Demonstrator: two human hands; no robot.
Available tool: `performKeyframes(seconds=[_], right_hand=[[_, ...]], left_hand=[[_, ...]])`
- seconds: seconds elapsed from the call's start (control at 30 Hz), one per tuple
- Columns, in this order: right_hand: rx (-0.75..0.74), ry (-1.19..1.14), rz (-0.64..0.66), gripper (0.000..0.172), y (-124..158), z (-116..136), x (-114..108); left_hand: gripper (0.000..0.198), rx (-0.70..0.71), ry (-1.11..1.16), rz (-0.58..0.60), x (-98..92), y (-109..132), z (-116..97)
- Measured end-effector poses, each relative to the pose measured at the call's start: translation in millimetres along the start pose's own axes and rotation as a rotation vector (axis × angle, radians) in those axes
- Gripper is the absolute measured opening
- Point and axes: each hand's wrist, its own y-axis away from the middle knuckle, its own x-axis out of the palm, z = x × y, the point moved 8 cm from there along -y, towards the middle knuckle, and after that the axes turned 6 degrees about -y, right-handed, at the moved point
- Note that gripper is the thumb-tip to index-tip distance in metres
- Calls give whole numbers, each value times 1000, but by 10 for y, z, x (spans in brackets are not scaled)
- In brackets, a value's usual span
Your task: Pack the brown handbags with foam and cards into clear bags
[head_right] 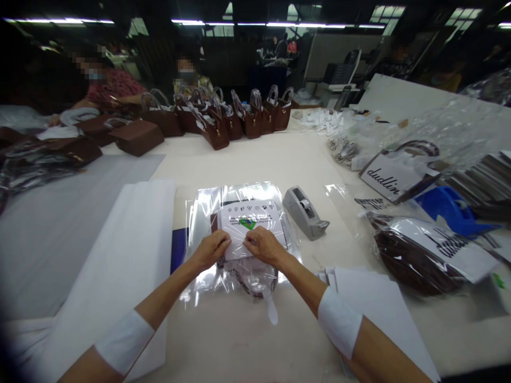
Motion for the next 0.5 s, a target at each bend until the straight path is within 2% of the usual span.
performKeyframes(seconds=[0.13,0.3,0.43,0.5], right_hand=[[14,14,-19,14,-24,-44,-17],[31,12,-45,18,-24,-59,-45],[83,12,-89,18,-30,-51,-30],[126,3,-140,16,-16,-100,-97]], left_hand=[[20,-16,-126,-26,-10,4,-80],[20,27,-259,17,-11,-137,-154],[25,-49,-315,50,50,-277,-107],[26,-97,-342,62,67,-339,-86]])
